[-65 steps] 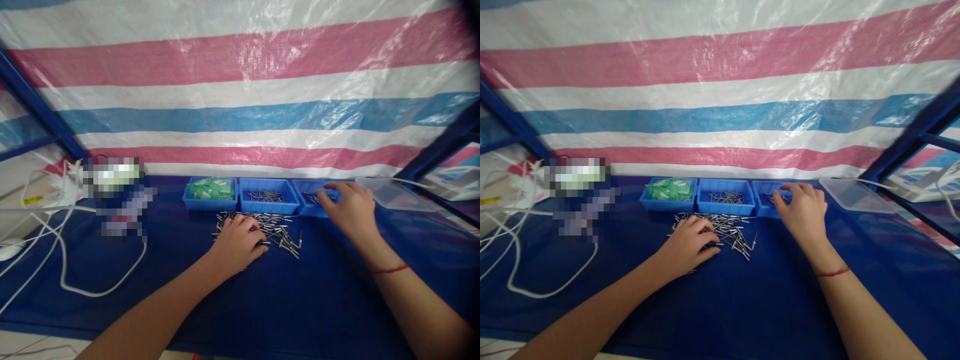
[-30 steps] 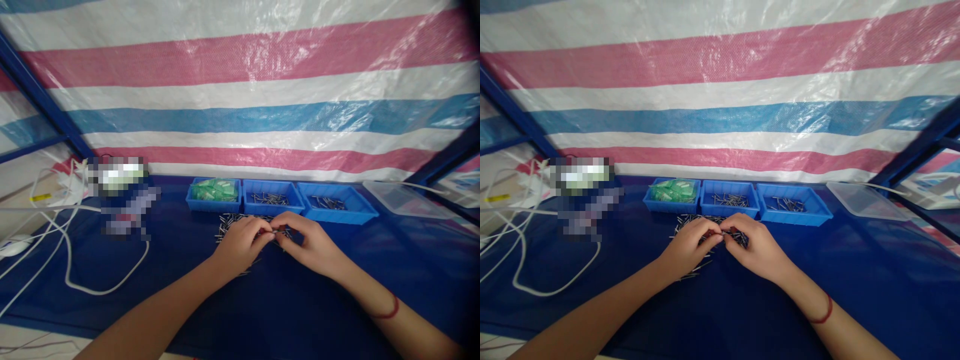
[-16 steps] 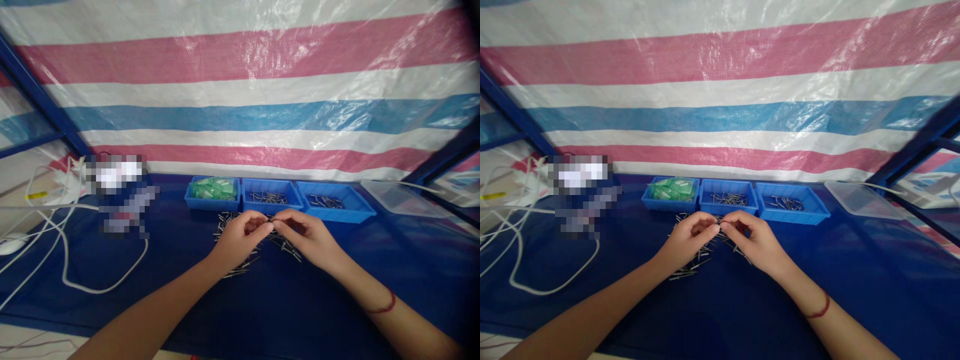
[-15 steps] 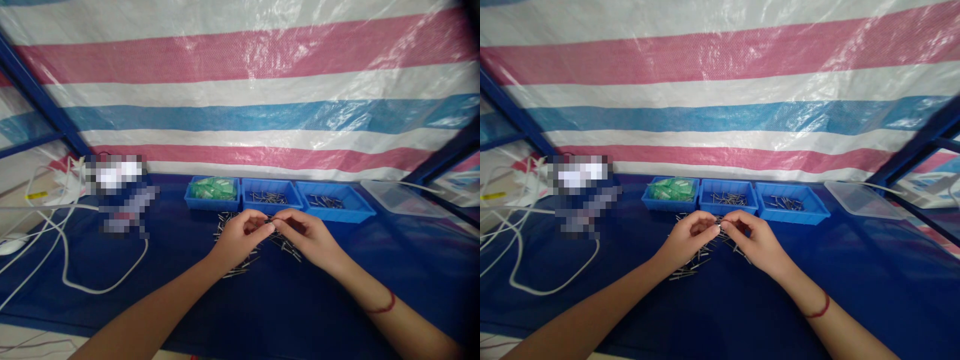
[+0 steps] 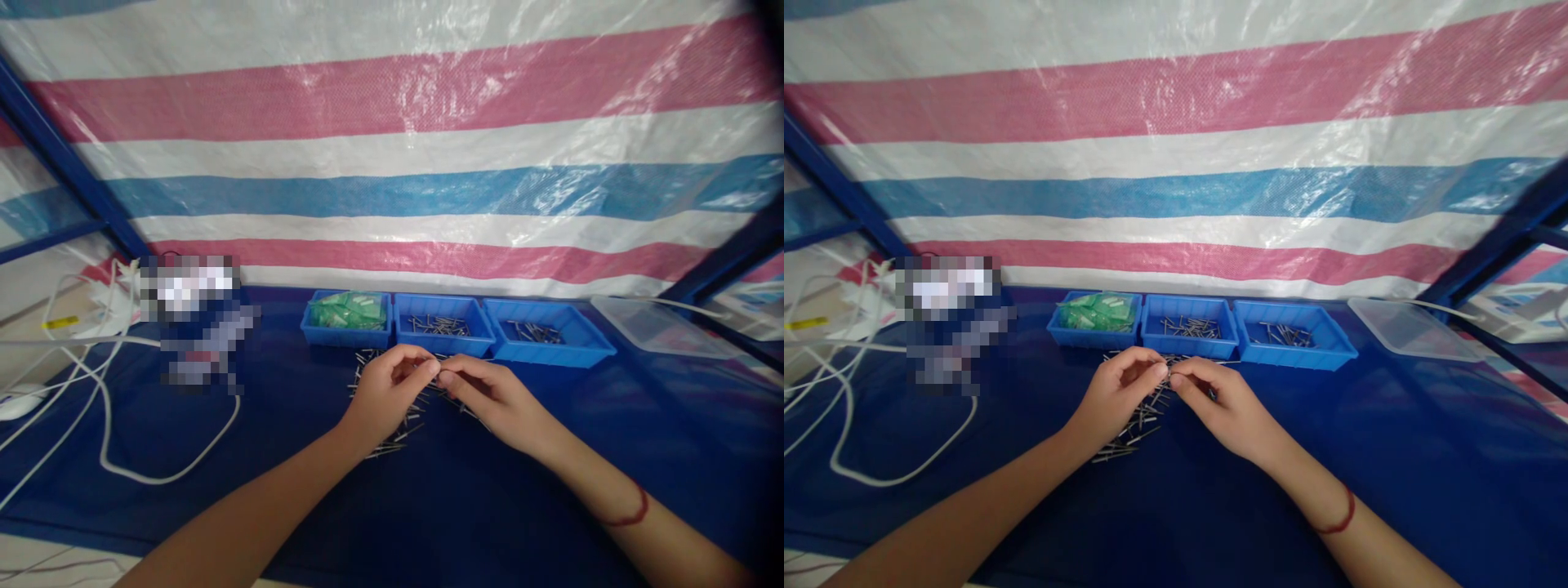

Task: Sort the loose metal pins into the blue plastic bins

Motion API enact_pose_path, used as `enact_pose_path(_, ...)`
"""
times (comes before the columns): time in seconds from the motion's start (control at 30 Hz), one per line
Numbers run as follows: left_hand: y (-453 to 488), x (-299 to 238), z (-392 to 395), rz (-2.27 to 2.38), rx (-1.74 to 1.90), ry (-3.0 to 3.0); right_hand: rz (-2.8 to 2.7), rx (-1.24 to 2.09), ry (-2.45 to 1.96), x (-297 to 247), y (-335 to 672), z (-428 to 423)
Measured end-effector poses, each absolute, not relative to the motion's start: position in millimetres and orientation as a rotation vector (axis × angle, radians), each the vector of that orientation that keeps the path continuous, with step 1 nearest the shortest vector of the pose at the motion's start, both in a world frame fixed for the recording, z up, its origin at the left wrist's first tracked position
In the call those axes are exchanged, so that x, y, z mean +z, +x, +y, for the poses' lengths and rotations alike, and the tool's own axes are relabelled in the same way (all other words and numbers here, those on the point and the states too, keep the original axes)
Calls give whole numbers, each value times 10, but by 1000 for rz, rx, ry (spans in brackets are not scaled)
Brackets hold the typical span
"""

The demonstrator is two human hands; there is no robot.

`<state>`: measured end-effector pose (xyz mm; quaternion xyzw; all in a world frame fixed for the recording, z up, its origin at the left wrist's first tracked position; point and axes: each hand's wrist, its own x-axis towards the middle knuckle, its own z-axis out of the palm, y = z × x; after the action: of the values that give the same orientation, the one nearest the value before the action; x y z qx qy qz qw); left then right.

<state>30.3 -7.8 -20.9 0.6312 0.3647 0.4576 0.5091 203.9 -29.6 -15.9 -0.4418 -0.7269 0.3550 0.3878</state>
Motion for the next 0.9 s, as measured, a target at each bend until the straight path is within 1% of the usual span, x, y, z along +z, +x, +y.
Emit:
enact_pose_path(0.33,306,-233,-81,887,1080,1576,-1843,988,-1105,-201,2027,-299)
enact_pose_path(0.6,300,-217,-104,927,1037,1642,-1868,977,-1066,-198,2017,-288)
enact_pose_path(0.9,297,-206,-100,943,1078,1733,-1830,971,-1088,-195,2008,-292)
